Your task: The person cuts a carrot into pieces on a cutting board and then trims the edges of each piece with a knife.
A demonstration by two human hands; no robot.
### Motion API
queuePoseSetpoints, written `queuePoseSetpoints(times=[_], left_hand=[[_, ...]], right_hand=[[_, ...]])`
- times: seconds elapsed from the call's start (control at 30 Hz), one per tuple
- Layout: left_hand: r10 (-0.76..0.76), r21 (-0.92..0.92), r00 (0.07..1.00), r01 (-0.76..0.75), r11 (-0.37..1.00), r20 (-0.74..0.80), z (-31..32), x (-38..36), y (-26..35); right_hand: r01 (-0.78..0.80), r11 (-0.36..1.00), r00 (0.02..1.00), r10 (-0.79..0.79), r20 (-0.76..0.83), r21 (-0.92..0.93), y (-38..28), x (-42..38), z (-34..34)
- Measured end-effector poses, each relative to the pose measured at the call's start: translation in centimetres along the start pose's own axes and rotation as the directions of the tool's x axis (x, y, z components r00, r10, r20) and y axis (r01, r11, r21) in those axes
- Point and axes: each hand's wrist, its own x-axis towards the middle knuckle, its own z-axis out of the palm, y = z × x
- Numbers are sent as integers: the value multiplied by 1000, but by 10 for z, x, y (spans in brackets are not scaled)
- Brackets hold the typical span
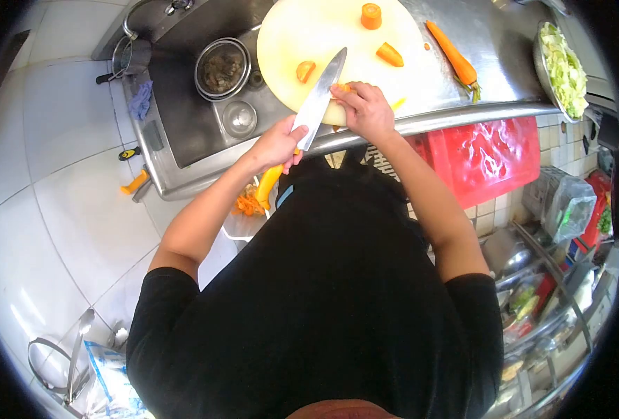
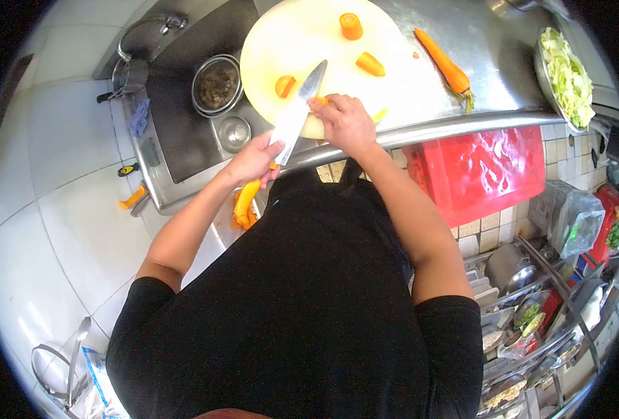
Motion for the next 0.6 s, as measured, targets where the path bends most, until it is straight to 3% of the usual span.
queuePoseSetpoints(times=[0.3, 0.6], left_hand=[[12, -49, 999, -13, 999, -32, 9, 3, -5], [-30, 34, 1000, 30, 999, 6, 1, -22, -13]], right_hand=[[-26, 999, 1000, 25, 16, 45, -2, 2, -5], [7, 999, 1000, -6, -13, 53, -3, 3, -7]])
